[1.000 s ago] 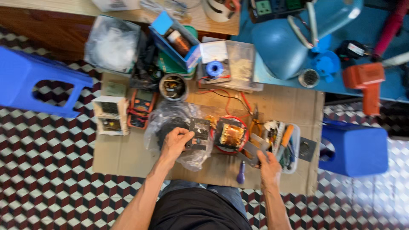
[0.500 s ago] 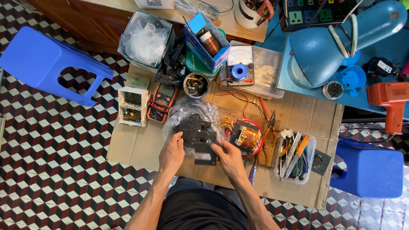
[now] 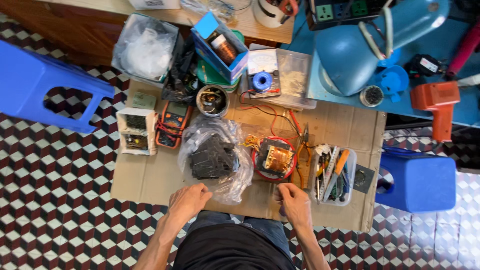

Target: The person repeatedly inserts small black plastic pieces into a copper-wound electrical component on a workbench. They pick up pieces from a plastic bag, place them into slots on the component, and occasionally adjust the component's position. The task continues throughout the clip with no visible completion.

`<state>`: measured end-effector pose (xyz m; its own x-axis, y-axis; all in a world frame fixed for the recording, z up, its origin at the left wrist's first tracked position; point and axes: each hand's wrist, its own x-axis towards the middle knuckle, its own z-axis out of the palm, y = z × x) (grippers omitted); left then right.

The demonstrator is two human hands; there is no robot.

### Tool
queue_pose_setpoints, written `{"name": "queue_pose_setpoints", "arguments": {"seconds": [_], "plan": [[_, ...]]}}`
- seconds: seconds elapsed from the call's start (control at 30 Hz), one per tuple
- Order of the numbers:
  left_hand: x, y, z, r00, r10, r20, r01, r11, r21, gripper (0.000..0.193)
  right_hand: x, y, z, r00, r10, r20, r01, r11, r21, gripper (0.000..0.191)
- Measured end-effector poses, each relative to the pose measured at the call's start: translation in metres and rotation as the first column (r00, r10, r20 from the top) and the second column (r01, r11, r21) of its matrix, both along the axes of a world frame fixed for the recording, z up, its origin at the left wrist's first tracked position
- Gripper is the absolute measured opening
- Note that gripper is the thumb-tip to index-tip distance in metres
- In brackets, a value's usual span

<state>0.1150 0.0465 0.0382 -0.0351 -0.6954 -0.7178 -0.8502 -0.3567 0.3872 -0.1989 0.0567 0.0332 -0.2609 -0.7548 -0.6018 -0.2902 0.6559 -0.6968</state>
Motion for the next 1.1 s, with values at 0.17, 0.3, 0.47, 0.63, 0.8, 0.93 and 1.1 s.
{"name": "queue_pose_setpoints", "arguments": {"seconds": [0.17, 0.3, 0.47, 0.63, 0.8, 0.93, 1.1], "plan": [[-0.039, -0.012, 0.037, 0.984, -0.094, -0.149, 0.110, 0.989, 0.102, 0.033, -0.054, -0.038, -0.036, 0.947, -0.131, -0.294, 0.089, 0.984, -0.154, 0.053], [-0.063, -0.018, 0.061, 0.973, -0.117, -0.200, 0.128, 0.991, 0.043, 0.028, -0.058, -0.084, -0.063, 0.924, -0.010, -0.382, -0.036, 0.993, -0.112, 0.062], [-0.061, -0.018, 0.044, 0.941, 0.234, -0.245, -0.278, 0.946, -0.165, 0.029, -0.068, -0.086, -0.066, 0.928, -0.021, -0.373, -0.042, 0.986, -0.160, 0.042], [-0.038, -0.031, -0.017, 0.991, 0.117, -0.067, -0.134, 0.789, -0.600, 0.052, -0.082, -0.050, -0.016, 0.910, -0.070, -0.408, 0.045, 0.996, -0.071, 0.035], [-0.034, -0.003, -0.033, 0.999, -0.041, 0.034, 0.052, 0.851, -0.523, 0.050, -0.016, -0.011, 0.028, 0.988, -0.044, 0.149, 0.043, 0.999, 0.011, 0.030], [-0.032, 0.012, -0.004, 0.990, 0.132, -0.042, -0.135, 0.849, -0.510, 0.030, 0.085, -0.048, 0.014, 0.845, 0.053, 0.533, 0.021, 0.991, -0.133, 0.032], [-0.011, -0.024, 0.040, 0.975, 0.220, -0.029, -0.153, 0.575, -0.804, 0.043, 0.128, -0.062, 0.010, 0.952, 0.276, 0.132, -0.249, 0.949, -0.192, 0.035]]}}
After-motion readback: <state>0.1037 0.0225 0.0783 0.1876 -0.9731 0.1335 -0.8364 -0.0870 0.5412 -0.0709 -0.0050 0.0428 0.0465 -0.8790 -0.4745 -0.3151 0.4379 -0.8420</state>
